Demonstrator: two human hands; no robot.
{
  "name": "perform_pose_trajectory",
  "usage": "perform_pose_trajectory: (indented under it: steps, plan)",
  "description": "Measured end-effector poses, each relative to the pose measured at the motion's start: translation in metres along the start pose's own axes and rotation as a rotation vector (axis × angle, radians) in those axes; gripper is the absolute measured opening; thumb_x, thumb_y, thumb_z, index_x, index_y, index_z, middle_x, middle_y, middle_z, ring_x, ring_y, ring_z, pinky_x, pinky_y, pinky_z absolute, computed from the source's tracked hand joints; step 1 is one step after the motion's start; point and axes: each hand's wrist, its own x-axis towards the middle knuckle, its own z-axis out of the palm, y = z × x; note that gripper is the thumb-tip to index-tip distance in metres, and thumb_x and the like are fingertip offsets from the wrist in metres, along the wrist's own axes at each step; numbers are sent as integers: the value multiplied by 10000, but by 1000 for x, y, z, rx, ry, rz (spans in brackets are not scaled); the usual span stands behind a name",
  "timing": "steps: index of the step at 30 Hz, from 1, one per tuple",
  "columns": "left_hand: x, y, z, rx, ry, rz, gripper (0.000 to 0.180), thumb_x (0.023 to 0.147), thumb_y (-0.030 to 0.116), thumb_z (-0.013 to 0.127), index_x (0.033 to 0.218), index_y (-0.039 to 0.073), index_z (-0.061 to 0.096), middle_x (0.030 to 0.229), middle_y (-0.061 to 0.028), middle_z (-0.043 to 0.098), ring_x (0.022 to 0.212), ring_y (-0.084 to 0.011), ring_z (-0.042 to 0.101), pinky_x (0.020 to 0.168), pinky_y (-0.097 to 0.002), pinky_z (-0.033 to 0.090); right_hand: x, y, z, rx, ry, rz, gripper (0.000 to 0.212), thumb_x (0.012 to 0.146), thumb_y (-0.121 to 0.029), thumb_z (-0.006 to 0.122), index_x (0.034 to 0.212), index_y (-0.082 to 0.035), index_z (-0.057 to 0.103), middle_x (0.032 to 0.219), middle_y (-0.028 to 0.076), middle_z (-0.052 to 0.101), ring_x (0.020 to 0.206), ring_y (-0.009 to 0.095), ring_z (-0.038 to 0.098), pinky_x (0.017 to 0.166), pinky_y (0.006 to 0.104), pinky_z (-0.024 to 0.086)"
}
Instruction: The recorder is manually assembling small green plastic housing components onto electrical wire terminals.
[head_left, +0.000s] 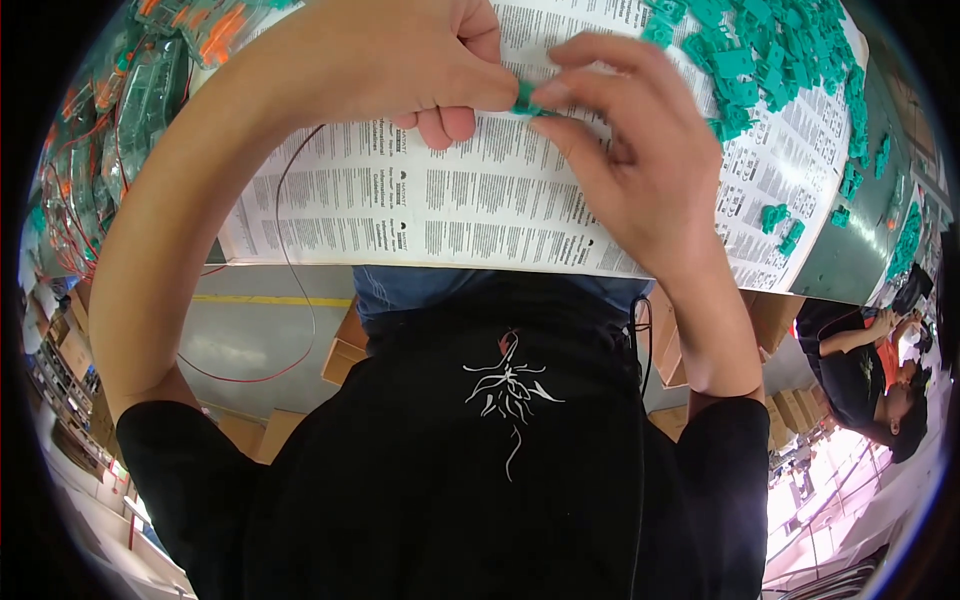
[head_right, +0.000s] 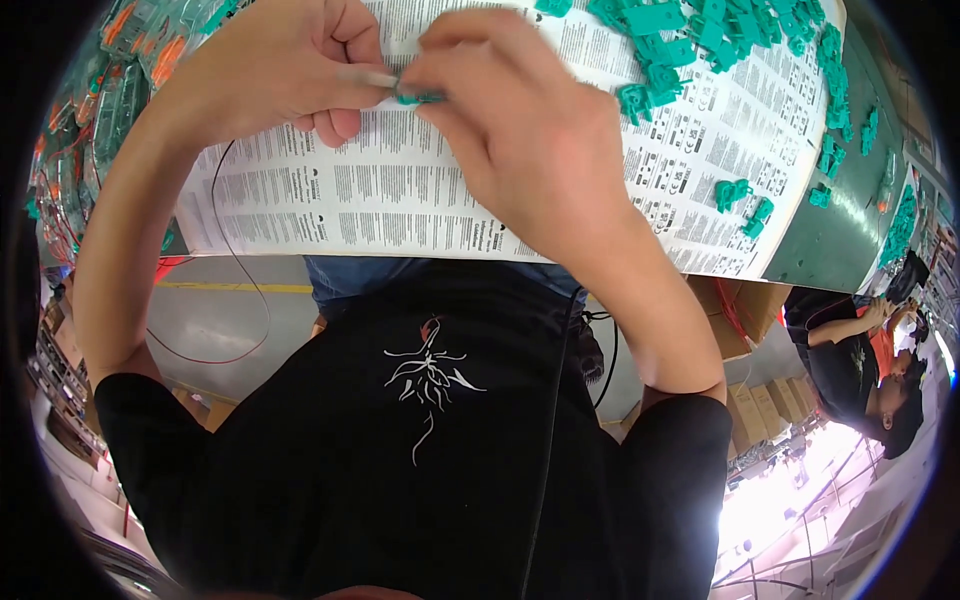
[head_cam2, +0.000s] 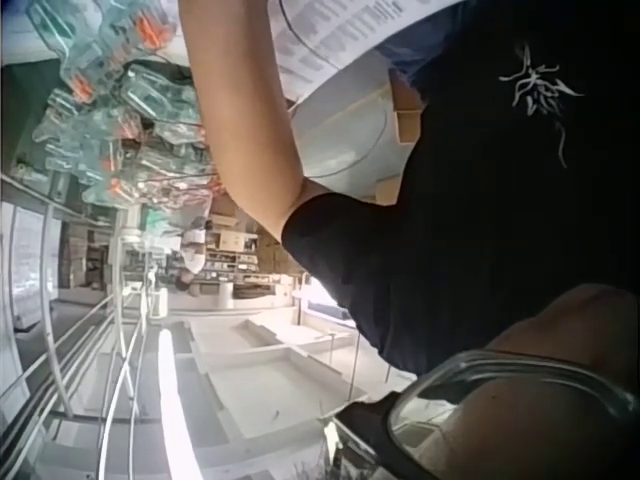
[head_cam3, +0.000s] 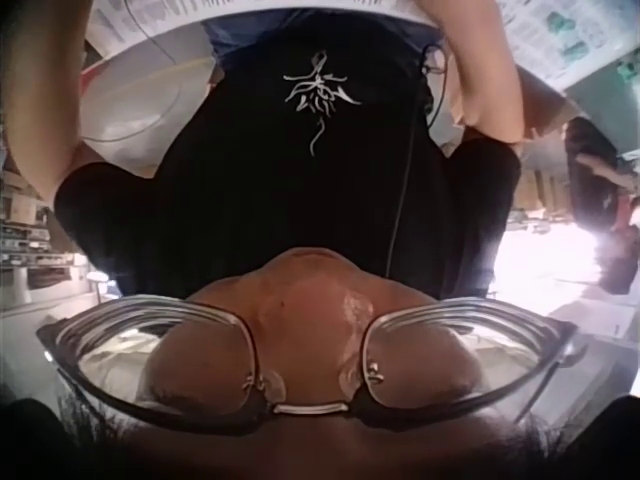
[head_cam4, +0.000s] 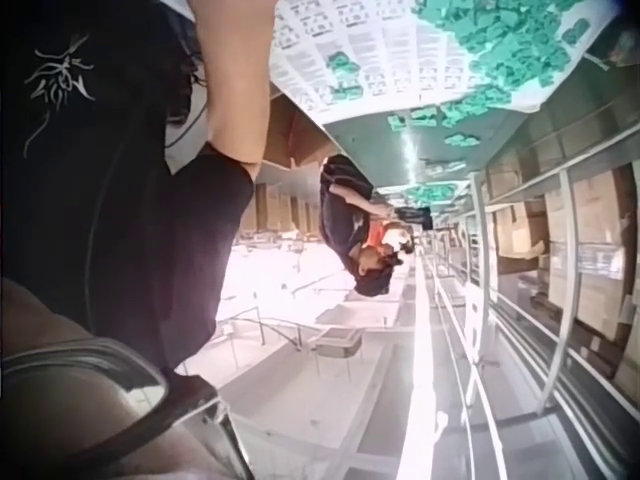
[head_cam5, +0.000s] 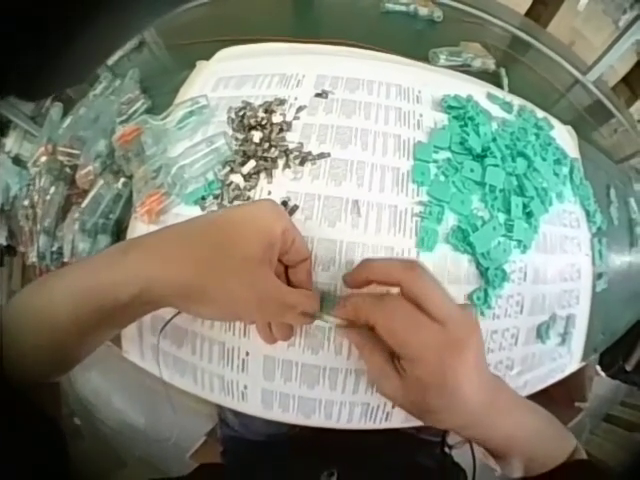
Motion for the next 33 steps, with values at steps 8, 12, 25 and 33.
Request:
perform_pose_trajectory:
  steps: [8,12,25,33]
  plan:
    - [-14,-33,47,760,754,764,202,789,123,822,903,8,702,818,-95,699,720,-235,692,609,-321,536,-11,14,2,-105,38,-221,190,837,51,752,1005,-37,743,1064,91,732,799,145,703,625,263,559]
    - [-4,-59,57,711,920,1013,225,746,80,825,935,29,714,887,-106,701,803,-297,681,656,-354,545,-6,0,-1,216,15,-46,213,850,71,737,1039,-26,728,1038,104,724,779,141,687,619,248,542]
    - [-60,-19,60,386,772,1039,214,764,-59,790,942,33,714,802,-91,682,661,-233,648,593,-311,516,-9,-25,-30,619,18,-33,276,872,101,696,1125,-2,654,1105,134,658,813,195,649,640,252,505]
    - [-150,-42,13,461,729,499,160,917,14,663,1074,30,686,730,-94,641,557,-175,580,563,-295,466,10,10,-115,957,234,-43,123,972,-6,580,1094,-17,595,1139,133,616,650,52,509,534,164,358]
